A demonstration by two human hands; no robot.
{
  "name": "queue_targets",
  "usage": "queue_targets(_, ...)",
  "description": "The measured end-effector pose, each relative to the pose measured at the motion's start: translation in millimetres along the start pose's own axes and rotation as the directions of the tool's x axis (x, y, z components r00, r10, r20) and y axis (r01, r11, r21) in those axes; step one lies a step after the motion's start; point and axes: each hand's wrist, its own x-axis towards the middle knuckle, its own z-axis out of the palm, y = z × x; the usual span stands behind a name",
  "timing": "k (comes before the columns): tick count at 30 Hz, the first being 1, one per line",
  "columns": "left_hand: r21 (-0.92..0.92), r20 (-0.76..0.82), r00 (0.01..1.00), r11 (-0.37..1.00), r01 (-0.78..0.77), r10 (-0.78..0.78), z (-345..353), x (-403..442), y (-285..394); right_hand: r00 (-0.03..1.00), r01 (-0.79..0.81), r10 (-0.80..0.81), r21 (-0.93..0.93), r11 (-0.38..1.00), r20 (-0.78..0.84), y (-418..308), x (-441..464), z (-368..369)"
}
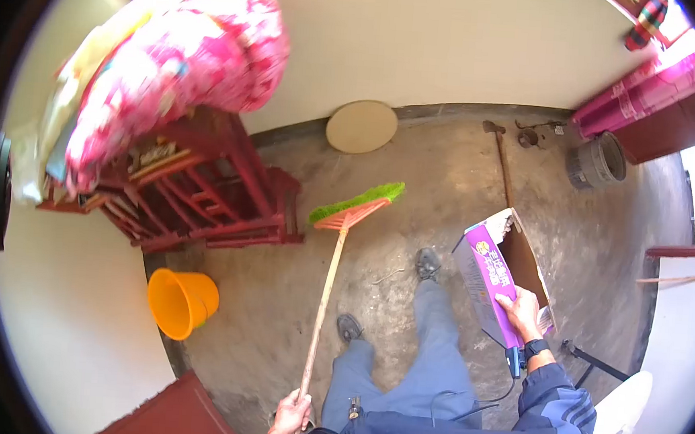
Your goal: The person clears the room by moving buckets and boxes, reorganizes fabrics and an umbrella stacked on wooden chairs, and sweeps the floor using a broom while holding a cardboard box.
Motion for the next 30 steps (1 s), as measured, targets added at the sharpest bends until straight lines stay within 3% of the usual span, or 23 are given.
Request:
queue_targets(5,-0.060,-0.006,1.000,0.998,-0.012,0.011,66,4,72,0.995,-0.068,0.067,0.017,0.998,0.078,41,72,-22)
queue_targets(9,-0.097,-0.103,0.995,0.995,0.002,-0.012,116,-7,137,0.988,-0.069,0.062,0.048,0.996,0.143,95,146,-14)
queue_targets(14,0.076,-0.196,0.978,0.993,0.091,-0.075,133,2,205,0.988,-0.019,0.022,-0.019,1.000,0.153,107,214,-24)
queue_targets(16,0.140,-0.232,0.965,0.978,0.156,-0.121,143,27,226,0.991,-0.058,0.042,0.124,0.991,0.128,126,237,-8)
queue_targets(17,0.137,-0.220,0.965,0.974,0.178,-0.145,153,51,236,0.998,0.009,-0.008,-0.015,1.000,0.066,147,248,6)
queue_targets(19,0.247,-0.160,0.956,0.928,0.278,-0.244,147,93,231,0.987,-0.036,0.075,-0.259,0.965,0.142,158,265,7)
queue_targets(21,0.221,-0.042,0.986,0.961,0.169,-0.164,151,79,237,0.978,-0.146,0.176,-0.237,0.960,0.110,163,275,7)
queue_targets(23,0.159,-0.063,0.967,0.954,0.254,-0.246,159,68,252,0.961,-0.192,0.237,-0.273,0.943,0.145,164,279,-3)
queue_targets(26,0.037,-0.095,0.928,0.930,0.366,-0.361,162,50,262,0.985,-0.175,0.173,-0.147,0.974,-0.025,150,269,-8)
queue_targets(28,-0.092,-0.032,0.950,0.948,0.305,-0.309,154,49,261,0.966,-0.221,0.239,-0.170,0.960,0.098,113,267,-22)
queue_targets(29,-0.134,0.030,0.956,0.946,0.294,-0.292,156,47,273,0.954,-0.221,0.222,-0.025,0.975,0.201,79,267,-31)
queue_targets(30,-0.185,0.080,0.960,0.942,0.279,-0.269,161,43,295,0.971,-0.117,0.070,0.198,0.973,0.230,45,264,-29)
